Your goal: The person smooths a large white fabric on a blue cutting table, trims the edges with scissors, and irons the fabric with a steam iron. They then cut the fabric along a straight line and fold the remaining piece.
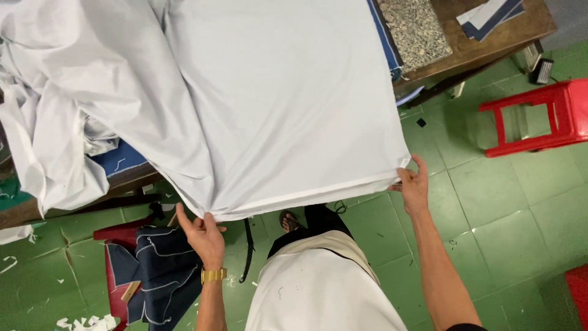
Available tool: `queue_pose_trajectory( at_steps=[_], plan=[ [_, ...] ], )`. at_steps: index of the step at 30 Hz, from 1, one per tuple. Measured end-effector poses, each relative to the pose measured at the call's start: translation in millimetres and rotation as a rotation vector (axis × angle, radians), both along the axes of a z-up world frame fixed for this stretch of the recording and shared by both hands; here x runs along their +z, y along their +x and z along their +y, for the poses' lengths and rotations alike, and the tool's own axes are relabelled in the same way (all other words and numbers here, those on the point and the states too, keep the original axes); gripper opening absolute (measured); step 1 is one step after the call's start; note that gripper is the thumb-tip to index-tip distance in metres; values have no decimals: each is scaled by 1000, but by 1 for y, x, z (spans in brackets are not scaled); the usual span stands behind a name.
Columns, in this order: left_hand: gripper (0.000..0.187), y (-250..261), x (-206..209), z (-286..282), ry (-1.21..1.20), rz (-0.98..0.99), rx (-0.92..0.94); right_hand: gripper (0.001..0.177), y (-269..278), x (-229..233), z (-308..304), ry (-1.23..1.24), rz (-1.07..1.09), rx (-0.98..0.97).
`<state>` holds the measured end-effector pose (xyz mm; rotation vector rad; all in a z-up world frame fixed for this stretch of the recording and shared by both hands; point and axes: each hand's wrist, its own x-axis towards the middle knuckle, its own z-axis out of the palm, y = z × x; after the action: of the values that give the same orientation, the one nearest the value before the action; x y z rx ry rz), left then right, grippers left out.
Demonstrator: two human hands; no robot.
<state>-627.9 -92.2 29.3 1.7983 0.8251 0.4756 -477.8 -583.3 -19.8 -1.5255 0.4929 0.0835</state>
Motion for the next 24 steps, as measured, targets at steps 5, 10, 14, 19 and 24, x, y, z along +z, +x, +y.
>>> queue_pose_trajectory(
  at_steps=[5,10,14,19,24],
  plan=[
    [33,-12,-13,19,514,9,-292,28,7,16,-9,-160,7,78],
    [40,-6,29,39,491,176,-557,32,14,62,-27,-336,117,187],
    [48,1,37,58,619,311,-817,57,19,90,-42,-724,54,573],
    [22,27,39,78,975,331,-999,57,39,89,-62,-1201,-69,768],
    [14,78,91,80,906,427,-1048,25,95,118,-72,-966,-181,775]
  ],
)
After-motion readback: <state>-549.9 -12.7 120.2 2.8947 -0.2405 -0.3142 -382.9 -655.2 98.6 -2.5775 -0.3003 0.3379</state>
